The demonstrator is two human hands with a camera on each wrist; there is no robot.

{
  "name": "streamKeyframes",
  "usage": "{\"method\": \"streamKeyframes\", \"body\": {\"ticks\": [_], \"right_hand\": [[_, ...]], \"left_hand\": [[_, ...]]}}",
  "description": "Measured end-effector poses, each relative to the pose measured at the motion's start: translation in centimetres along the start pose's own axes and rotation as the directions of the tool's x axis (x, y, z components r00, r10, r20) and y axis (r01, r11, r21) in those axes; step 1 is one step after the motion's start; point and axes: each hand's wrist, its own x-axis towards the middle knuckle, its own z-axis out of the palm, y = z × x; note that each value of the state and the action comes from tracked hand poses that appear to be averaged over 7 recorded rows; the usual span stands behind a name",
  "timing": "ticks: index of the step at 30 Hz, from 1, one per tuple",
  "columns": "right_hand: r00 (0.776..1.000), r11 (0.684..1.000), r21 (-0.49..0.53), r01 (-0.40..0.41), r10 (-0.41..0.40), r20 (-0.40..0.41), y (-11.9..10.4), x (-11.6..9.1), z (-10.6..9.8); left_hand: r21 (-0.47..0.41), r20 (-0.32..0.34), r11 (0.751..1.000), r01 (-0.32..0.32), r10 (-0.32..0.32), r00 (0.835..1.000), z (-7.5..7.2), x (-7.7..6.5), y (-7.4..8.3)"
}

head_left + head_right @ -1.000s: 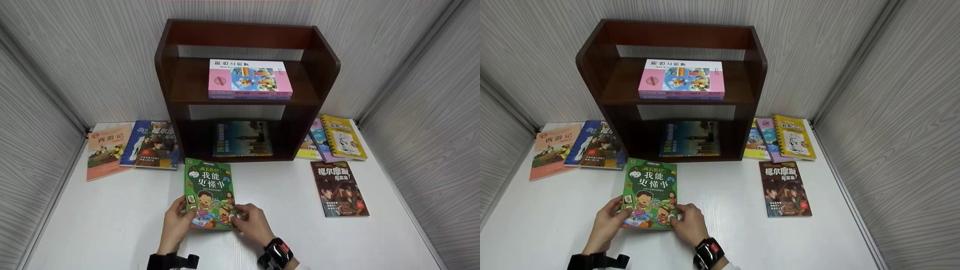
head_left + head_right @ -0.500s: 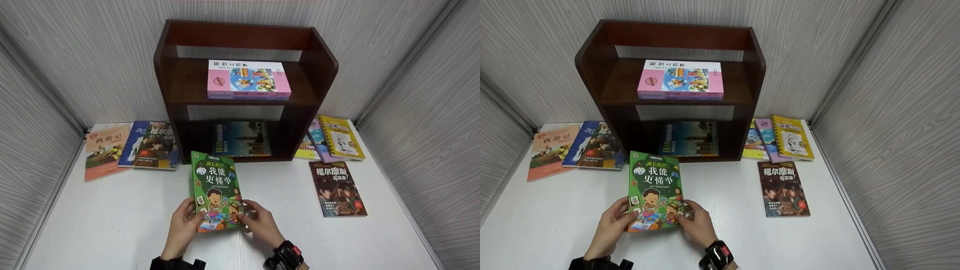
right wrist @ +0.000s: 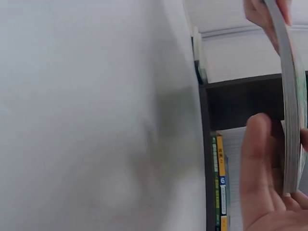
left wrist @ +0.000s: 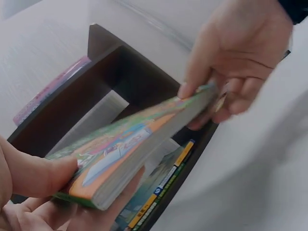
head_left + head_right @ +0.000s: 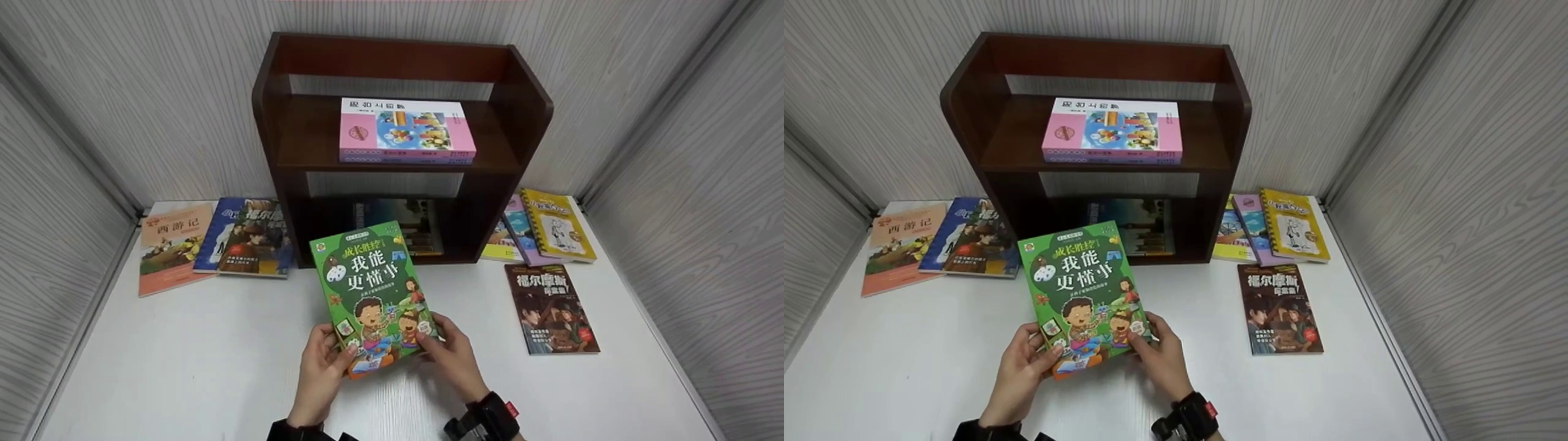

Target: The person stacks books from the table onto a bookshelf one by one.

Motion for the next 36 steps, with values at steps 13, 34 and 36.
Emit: {"method": "streamKeyframes", "body": {"ticks": [13, 34, 36], "right_hand": [[0.989, 0.989, 0.009, 0.149, -0.149, 0.019, -1.3, -0.6, -4.4], [0.963, 0.931, -0.270, 0.247, -0.267, -0.039, -2.6, -0.1, -8.9], [0.959, 0.931, -0.276, 0.238, -0.271, -0.088, -2.5, 0.0, -8.7]], "left_hand": [[-0.040, 0.176, 0.998, -0.042, 0.049, 0.983, -0.1, 0.7, 0.3], [0.134, 0.348, 0.990, -0.051, 0.001, 0.937, -2.6, 1.2, 1.0], [0.127, 0.359, 0.991, -0.030, -0.018, 0.933, -2.3, 1.2, 0.4]]}}
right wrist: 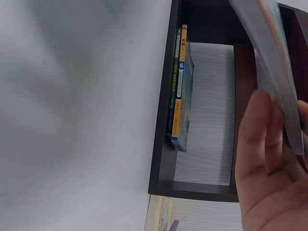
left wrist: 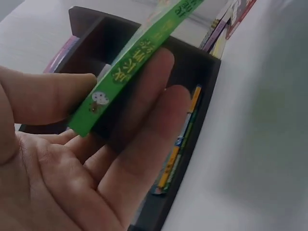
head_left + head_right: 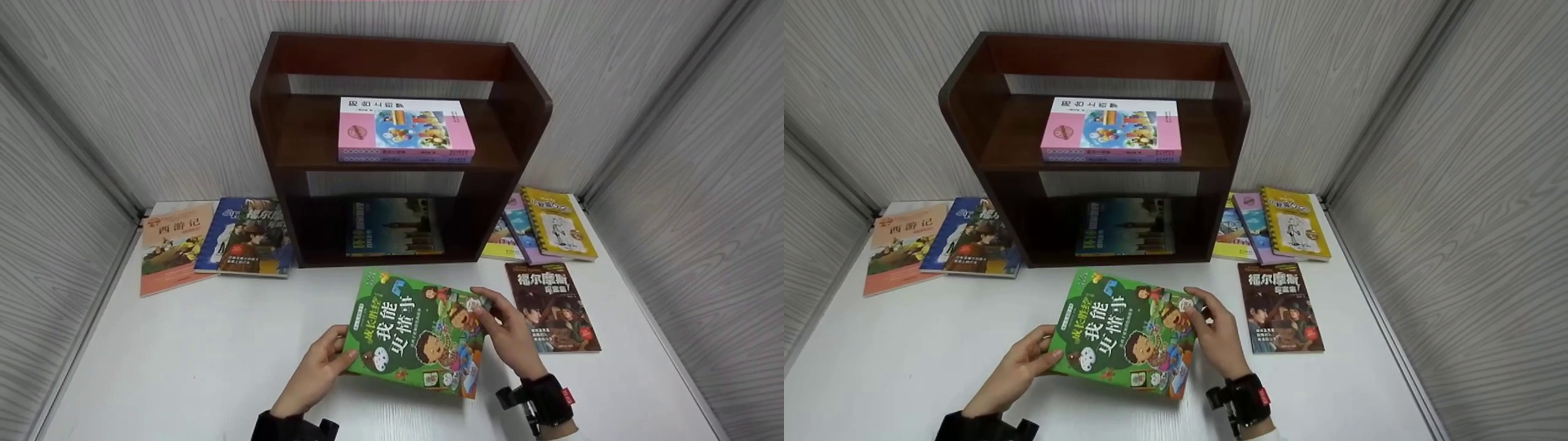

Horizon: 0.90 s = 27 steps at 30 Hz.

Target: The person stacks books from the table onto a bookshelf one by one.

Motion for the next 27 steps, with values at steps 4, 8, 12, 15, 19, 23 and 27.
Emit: {"method": "streamKeyframes", "body": {"ticks": [4, 8, 12, 15, 19, 23, 27], "right_hand": [[0.998, 0.999, 0.041, -0.026, 0.028, -0.065, 0.3, 0.0, 0.6], [0.995, 0.996, 0.082, -0.045, 0.052, -0.084, 0.5, -0.1, 1.3], [0.995, 0.994, 0.079, -0.076, 0.081, -0.066, 0.9, -0.3, 1.9], [0.992, 0.989, 0.094, -0.117, 0.122, -0.041, 1.0, -0.4, 2.5], [0.986, 0.982, 0.094, -0.163, 0.165, -0.011, 1.4, -0.8, 3.3], [0.983, 0.982, 0.061, -0.182, 0.181, 0.008, 1.7, -1.1, 3.9], [0.981, 0.981, -0.006, -0.193, 0.193, 0.011, 2.1, -1.2, 4.3]], "left_hand": [[-0.092, -0.070, 0.995, 0.044, -0.050, 0.996, 0.9, 0.2, -0.9], [-0.140, -0.179, 0.989, 0.042, -0.067, 0.982, 1.7, 0.4, -1.3], [-0.145, -0.243, 0.989, 0.018, -0.054, 0.968, 2.1, 0.5, -1.4], [-0.151, -0.283, 0.988, 0.009, -0.052, 0.958, 2.3, 0.7, -1.4], [-0.175, -0.346, 0.985, 0.010, -0.071, 0.936, 2.6, 1.2, -1.5], [-0.204, -0.407, 0.979, 0.010, -0.094, 0.908, 2.8, 1.8, -1.8], [-0.146, -0.439, 0.989, 0.026, -0.088, 0.894, 3.1, 2.8, -2.4]]}}
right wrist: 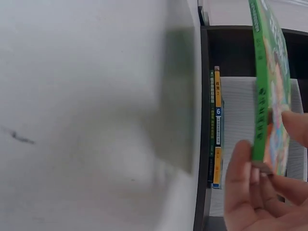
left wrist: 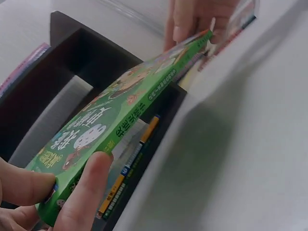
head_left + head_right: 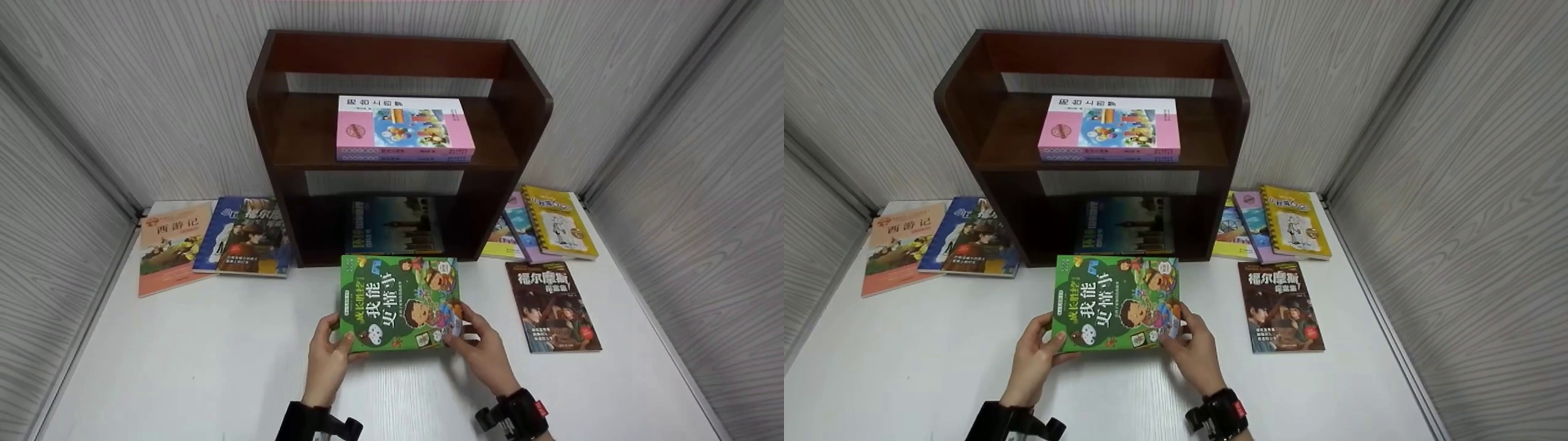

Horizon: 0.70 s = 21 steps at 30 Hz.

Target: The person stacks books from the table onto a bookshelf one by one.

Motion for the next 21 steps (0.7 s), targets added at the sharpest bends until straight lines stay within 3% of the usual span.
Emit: {"method": "streamKeyframes", "body": {"ticks": [3, 6, 10, 21], "right_hand": [[1.000, 0.999, -0.054, 0.004, -0.003, 0.004, 0.3, 0.1, 0.2], [1.000, 0.993, -0.117, 0.029, -0.028, 0.008, 0.6, 0.6, 0.4], [0.998, 0.972, -0.226, 0.066, -0.067, 0.000, 0.8, 1.5, 0.4], [0.990, 0.904, -0.408, 0.129, -0.144, -0.006, 0.8, 5.5, 0.5]], "left_hand": [[0.111, -0.021, 0.994, -0.022, 0.024, 0.999, 0.5, 0.8, -0.6], [0.231, -0.032, 0.971, -0.059, 0.068, 0.997, 0.8, 1.5, -1.0], [0.340, 0.018, 0.932, -0.124, 0.125, 0.992, 1.3, 2.5, -1.2], [0.452, 0.129, 0.867, -0.212, 0.172, 0.977, 2.3, 6.9, -0.8]]}}
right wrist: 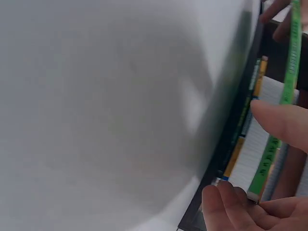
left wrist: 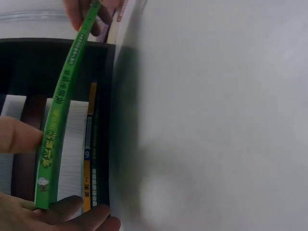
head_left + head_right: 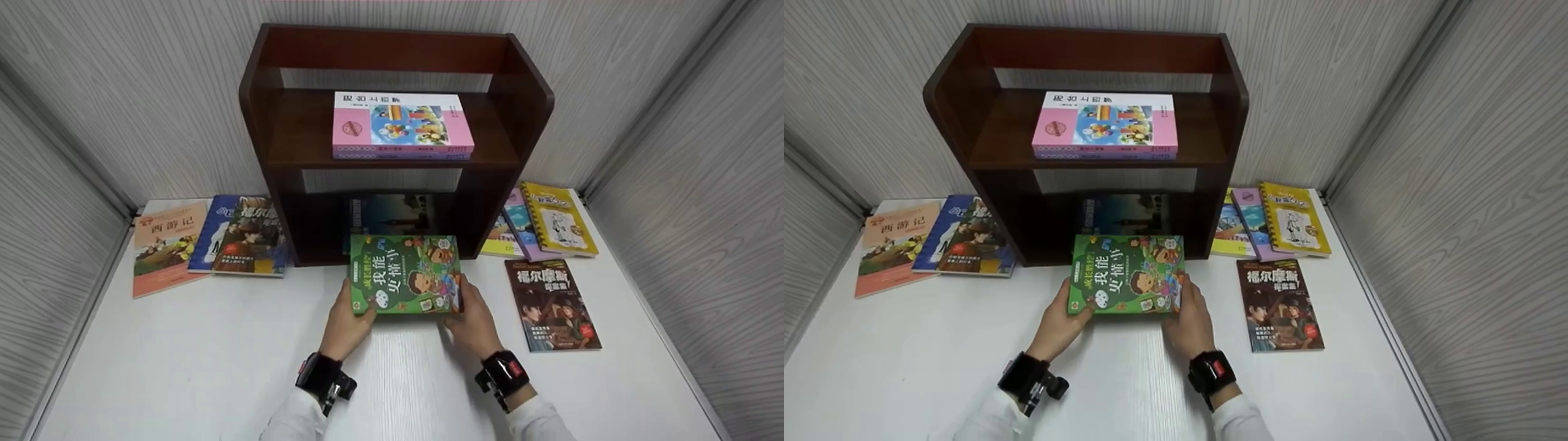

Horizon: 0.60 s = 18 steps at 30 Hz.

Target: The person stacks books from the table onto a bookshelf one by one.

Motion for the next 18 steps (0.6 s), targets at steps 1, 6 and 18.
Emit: {"method": "streamKeyframes", "body": {"ticks": [1, 6, 18], "right_hand": [[1.000, 1.000, -0.012, 0.006, -0.006, 0.000, 0.0, 0.4, 0.1], [1.000, 1.000, -0.023, -0.002, 0.002, 0.004, 0.1, 2.2, 0.3], [0.998, 0.999, -0.004, -0.038, 0.038, 0.047, -0.7, 6.0, 0.5]], "left_hand": [[0.009, 0.005, 1.000, -0.012, 0.012, 1.000, -0.1, 0.5, 0.0], [0.035, 0.054, 0.997, -0.064, 0.062, 0.997, -0.7, 2.8, -0.2], [0.167, 0.077, 0.985, -0.030, 0.018, 0.997, -2.4, 7.3, -1.6]]}}
